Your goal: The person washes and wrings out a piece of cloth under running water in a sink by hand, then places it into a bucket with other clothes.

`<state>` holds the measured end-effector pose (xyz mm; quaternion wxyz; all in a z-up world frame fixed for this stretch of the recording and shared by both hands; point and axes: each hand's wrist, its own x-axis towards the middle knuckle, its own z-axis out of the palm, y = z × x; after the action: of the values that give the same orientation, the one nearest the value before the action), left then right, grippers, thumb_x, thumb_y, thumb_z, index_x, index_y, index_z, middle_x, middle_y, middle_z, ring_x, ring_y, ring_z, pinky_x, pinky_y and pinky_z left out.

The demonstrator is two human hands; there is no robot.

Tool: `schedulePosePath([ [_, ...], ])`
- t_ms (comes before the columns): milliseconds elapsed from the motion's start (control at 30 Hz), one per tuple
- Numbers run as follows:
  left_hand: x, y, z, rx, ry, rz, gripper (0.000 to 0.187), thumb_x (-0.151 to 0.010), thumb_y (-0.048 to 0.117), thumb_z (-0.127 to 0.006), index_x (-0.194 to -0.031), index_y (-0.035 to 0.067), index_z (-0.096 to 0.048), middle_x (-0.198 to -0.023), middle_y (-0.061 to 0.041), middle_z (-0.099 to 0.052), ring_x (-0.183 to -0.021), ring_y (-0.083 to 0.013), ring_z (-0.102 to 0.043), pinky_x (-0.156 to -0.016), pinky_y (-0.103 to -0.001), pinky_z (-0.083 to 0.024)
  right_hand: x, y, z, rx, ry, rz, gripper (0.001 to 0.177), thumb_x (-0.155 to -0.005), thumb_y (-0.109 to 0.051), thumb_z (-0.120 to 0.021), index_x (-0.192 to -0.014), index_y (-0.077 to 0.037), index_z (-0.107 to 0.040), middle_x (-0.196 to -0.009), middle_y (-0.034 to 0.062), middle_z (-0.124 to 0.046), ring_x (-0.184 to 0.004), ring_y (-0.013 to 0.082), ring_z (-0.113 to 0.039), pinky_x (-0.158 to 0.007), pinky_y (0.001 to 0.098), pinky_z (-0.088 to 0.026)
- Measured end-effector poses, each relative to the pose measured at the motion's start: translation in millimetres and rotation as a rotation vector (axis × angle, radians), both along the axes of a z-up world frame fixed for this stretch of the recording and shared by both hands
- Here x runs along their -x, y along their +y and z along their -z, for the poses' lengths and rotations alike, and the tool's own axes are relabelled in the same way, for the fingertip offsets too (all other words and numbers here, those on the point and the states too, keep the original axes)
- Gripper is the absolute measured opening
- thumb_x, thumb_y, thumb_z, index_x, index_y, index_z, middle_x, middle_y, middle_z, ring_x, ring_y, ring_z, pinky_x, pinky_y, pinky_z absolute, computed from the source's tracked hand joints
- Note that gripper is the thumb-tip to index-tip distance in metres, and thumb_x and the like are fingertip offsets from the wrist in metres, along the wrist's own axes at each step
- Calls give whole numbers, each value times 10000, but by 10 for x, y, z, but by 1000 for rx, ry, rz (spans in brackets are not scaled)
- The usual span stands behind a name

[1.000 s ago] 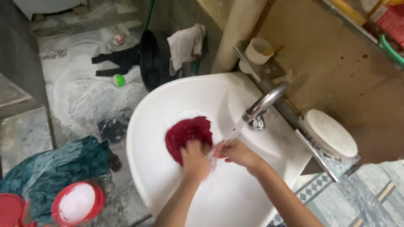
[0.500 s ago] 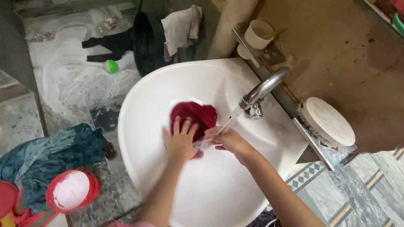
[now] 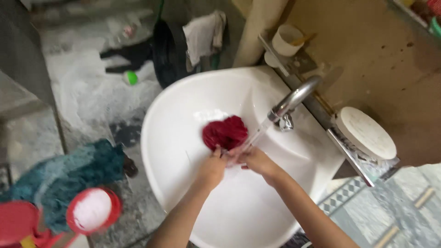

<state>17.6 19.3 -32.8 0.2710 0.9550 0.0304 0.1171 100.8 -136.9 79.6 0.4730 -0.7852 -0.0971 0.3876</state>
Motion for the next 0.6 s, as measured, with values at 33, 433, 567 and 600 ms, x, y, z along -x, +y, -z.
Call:
schedulePosePath([
  [33, -48, 31, -137, 86, 44, 48, 352, -846, 67, -703, -1190, 85, -631, -1318, -249, -649, -1006, -373, -682, -808, -487, -559, 44, 22, 17, -12, -22, -5, 265, -920, -150, -611, -1146, -99, -739, -1036, 44, -764, -980, 178, -684, -861, 341, -524],
  [433, -86, 413, -2051, 1280, 168, 6, 213, -903, 260, -738, -938, 50, -735, -704, -12, -676, -505, -101, -540, -457, -279, -437, 99, -88, -341, -346, -65, -82, 563, -920, -115, -666, -1455, -44, -507, -1221, 114, -712, -1103, 216, -678, -975, 398, -548],
  [567, -123, 498, -2253, 1237, 149, -356, 339, -973, 330, -718, -917, -4, -704, -699, -31, -604, -541, -108, -508, -467, -268, -411, 359, -73, -524, -594, 391, 307, 607, -953, -388, -496, -1508, -154, -423, -1303, 32, -689, -1133, 178, -673, -1004, 440, -515],
  [600, -158, 474, -2272, 1238, 227, -435, 341, -973, 344, -695, -946, 4, -697, -713, -33, -623, -546, -118, -524, -475, -271, -435, 435, -32, -578, -649, 452, 313, 624, -929, -435, -509, -1484, -154, -457, -1294, 43, -695, -1133, 192, -681, -991, 452, -534],
])
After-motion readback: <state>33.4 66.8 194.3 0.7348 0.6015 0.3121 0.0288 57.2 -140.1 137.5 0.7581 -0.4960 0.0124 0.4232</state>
